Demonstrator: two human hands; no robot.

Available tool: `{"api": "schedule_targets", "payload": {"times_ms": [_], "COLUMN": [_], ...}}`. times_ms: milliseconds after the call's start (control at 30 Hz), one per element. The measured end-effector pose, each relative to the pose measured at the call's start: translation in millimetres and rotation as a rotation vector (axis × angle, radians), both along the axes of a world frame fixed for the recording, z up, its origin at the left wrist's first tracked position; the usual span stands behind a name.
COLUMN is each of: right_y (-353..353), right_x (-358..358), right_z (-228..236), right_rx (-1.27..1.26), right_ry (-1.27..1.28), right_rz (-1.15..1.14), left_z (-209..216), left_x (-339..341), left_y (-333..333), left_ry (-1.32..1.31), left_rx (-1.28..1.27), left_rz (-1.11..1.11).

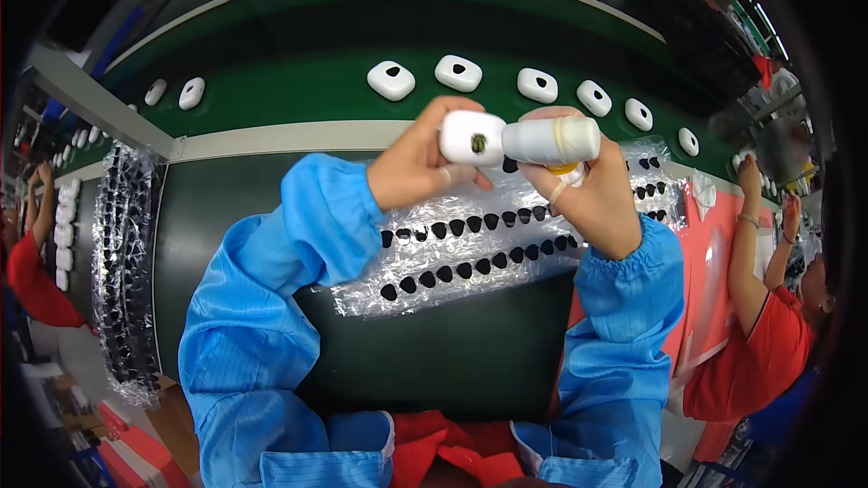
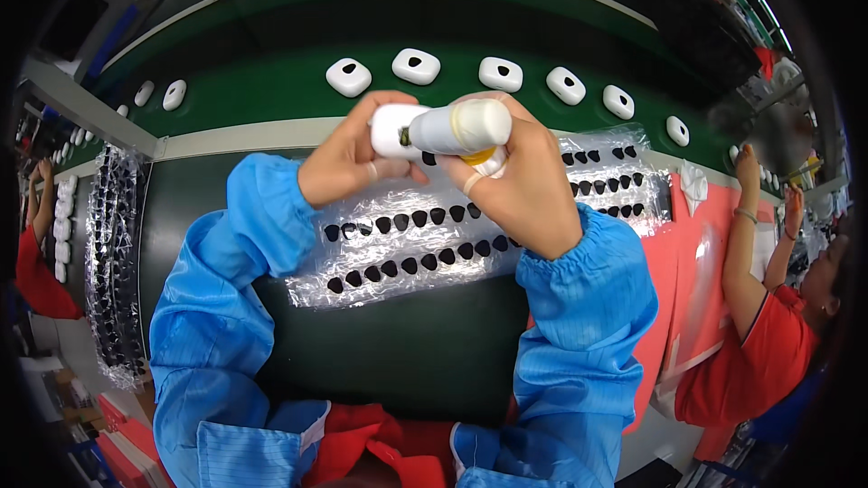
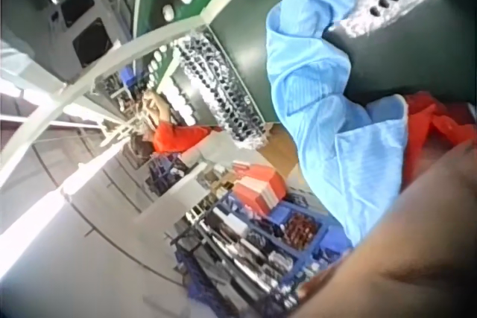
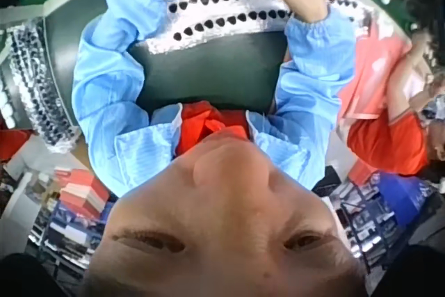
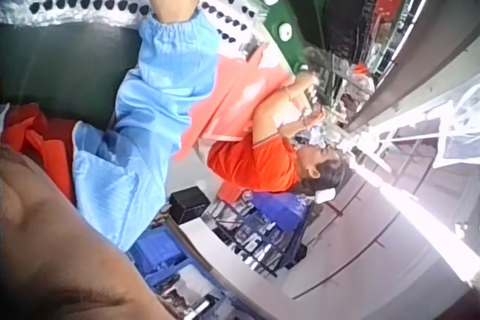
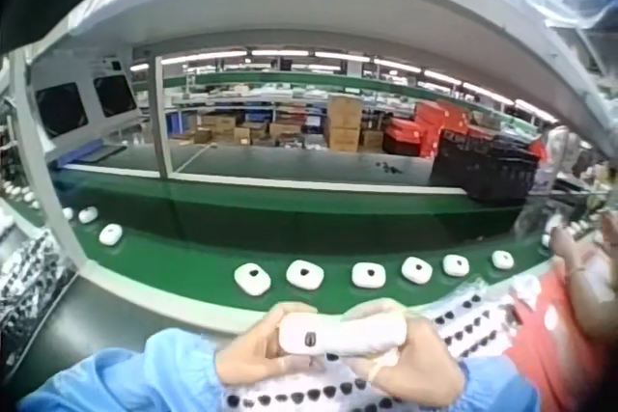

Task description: Assembling electronic components on a production line by placing plastic rings on a board and using a handheld applicator tool.

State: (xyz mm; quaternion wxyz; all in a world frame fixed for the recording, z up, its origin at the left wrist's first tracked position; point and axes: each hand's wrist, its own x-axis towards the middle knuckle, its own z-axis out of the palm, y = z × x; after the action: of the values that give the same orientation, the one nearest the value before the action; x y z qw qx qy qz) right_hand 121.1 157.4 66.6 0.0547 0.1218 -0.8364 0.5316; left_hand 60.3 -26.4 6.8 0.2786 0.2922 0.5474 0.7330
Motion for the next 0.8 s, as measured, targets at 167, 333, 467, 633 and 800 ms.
{"api": "schedule_targets", "payload": {"times_ms": [167,333,467,633,800], "right_y": [-2,-3,-6,-12,-20], "right_x": [-3,0,-1,1,9], "right_z": [-9,-9,-11,-13,-8], "right_rx": [0.062,0.096,0.150,0.181,0.139], "right_ry": [0.109,0.020,0.110,0.198,0.394], "right_rz": [-0.017,0.007,0.028,-0.002,0.018], "left_z": [8,11,7,14,9], "left_x": [20,20,20,19,12], "left_y": [8,7,7,3,-1], "left_ry": [-0.023,-0.006,0.241,0.048,0.035], "left_rx": [-0.032,-0.037,-0.063,-0.128,-0.114], "left_rz": [-0.085,-0.098,0.033,0.069,0.097]}}
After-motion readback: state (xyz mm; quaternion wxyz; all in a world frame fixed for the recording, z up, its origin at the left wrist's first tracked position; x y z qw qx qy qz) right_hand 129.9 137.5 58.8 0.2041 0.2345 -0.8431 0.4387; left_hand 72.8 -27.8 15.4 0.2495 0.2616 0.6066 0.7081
